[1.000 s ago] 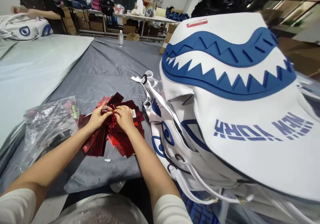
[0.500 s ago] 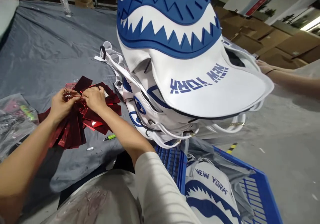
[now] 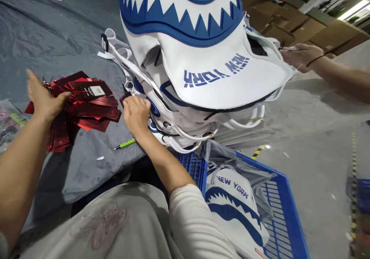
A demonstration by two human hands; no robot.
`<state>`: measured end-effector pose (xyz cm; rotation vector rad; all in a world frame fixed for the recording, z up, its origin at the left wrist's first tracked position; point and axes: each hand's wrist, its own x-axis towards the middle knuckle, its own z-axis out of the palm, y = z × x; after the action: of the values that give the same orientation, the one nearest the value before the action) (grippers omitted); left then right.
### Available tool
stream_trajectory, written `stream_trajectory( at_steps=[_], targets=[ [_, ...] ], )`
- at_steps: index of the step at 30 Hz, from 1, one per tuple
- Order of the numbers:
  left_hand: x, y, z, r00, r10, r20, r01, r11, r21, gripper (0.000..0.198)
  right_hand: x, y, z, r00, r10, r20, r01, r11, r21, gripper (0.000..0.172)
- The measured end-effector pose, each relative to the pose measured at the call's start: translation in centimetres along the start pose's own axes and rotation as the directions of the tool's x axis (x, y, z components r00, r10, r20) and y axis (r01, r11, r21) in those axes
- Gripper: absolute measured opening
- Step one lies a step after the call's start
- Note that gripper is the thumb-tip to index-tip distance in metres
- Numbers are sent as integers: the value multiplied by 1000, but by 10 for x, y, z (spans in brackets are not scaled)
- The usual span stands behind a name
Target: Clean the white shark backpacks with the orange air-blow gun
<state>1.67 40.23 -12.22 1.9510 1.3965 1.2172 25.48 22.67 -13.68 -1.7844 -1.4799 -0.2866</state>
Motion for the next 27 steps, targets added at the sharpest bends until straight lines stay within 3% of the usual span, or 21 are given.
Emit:
stream_trajectory(
  at_steps=[1,2,3,4,5,6,7,8,10,11,14,16,18,21,24,27],
  targets=[
    [-11,11,0,992,64,-106,-56,996,70,117,-16,0,-19,993,-45,-107,51,998,48,20],
    [-28,24,2,965,147,-215,-121,984,129,114,-33,-2,-37,974,-84,-210,104,991,87,18],
    [-50,39,7,935,227,-273,-194,971,142,100,-51,-4,-53,951,-114,-286,152,982,114,15],
    [-76,55,14,923,295,-248,-283,955,83,80,-71,-6,-67,936,-136,-325,185,975,125,14],
    [-106,70,22,927,335,-170,-349,935,-58,52,-90,-8,-78,935,-142,-325,193,973,130,14],
    [-137,84,32,941,335,50,-313,918,-244,38,-110,-10,-86,950,-125,-286,170,975,141,14],
    [-169,96,43,899,336,281,-215,898,-385,37,-129,-11,-91,971,-86,-223,123,980,159,14],
    [-198,105,54,843,323,430,-103,882,-459,33,-146,-10,-93,989,-26,-148,53,981,184,14],
    [-244,115,74,767,232,599,139,850,-508,25,-175,-5,-92,994,107,-1,-104,963,247,17],
    [-259,116,83,749,169,641,252,821,-512,22,-184,1,-90,986,155,56,-164,946,278,18],
    [-274,108,102,743,-39,668,500,695,-516,26,-188,24,-87,962,229,148,-261,930,260,22],
    [-269,101,111,758,-118,642,539,667,-514,28,-172,40,-85,927,311,210,-326,944,41,26],
    [-264,97,119,767,-108,633,488,739,-464,28,-151,51,-83,849,423,316,-339,895,-289,39],
    [-262,97,133,747,-41,664,319,898,-303,30,-126,58,-82,742,494,452,-175,795,-581,48],
    [-263,102,147,717,-42,696,217,962,-166,37,-118,61,-83,742,460,487,-37,754,-656,39],
    [-259,105,158,719,-75,691,193,977,-94,37,-120,66,-85,724,368,584,109,775,-623,40]
  ],
)
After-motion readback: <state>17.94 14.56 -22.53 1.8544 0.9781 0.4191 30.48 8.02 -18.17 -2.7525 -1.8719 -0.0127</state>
